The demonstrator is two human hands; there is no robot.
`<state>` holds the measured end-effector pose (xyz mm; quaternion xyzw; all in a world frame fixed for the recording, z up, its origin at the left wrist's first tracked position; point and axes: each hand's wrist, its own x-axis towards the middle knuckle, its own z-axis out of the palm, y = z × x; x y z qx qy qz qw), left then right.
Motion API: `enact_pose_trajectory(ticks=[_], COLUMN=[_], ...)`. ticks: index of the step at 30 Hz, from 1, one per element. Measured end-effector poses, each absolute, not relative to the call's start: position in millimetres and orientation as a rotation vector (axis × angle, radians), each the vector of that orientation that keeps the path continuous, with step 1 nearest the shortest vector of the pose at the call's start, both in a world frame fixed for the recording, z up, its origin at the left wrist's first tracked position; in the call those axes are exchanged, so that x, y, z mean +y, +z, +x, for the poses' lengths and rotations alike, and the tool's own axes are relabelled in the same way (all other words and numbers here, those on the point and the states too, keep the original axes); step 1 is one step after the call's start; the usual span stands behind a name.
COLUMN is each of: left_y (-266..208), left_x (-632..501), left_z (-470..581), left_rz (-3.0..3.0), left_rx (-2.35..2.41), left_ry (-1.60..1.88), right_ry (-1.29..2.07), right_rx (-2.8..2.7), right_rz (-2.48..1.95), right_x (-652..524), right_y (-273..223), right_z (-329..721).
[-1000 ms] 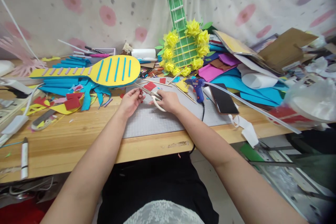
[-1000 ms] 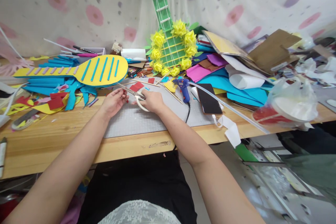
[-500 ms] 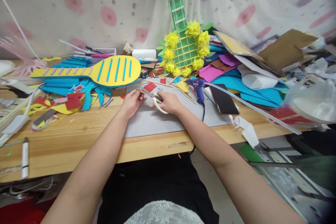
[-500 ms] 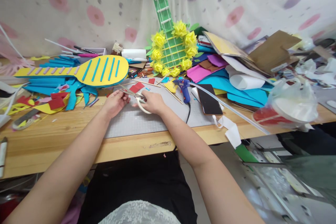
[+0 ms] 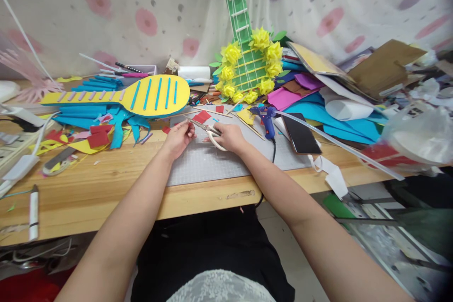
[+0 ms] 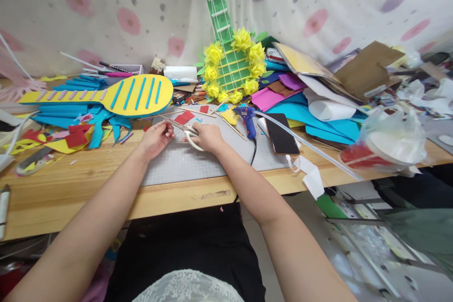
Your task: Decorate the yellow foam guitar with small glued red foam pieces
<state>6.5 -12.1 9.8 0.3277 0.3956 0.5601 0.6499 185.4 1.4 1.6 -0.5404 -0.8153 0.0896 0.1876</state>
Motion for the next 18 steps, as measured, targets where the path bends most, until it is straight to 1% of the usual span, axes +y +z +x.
enact_pose_trajectory(ticks=[5, 10, 18], left_y=[13.7, 12.4, 7.7], left_x=[-13.8, -14.2, -12.5], left_z=[6.4, 6.0, 5.7], left_rz=[0.736, 0.81, 0.864], left_rx=[0.875, 0.871, 0.907], left_ry=[1.252, 1.213, 1.204], right_ry=[0.346, 0.422, 0.377], right_rx=[-2.243, -2.332, -2.359], right_rz=[-1.516, -1.444, -1.433], right_x=[0.1, -2.9, -3.7], right_y=[6.6, 9.8, 9.0], right_z=[186.4, 185.2, 183.2])
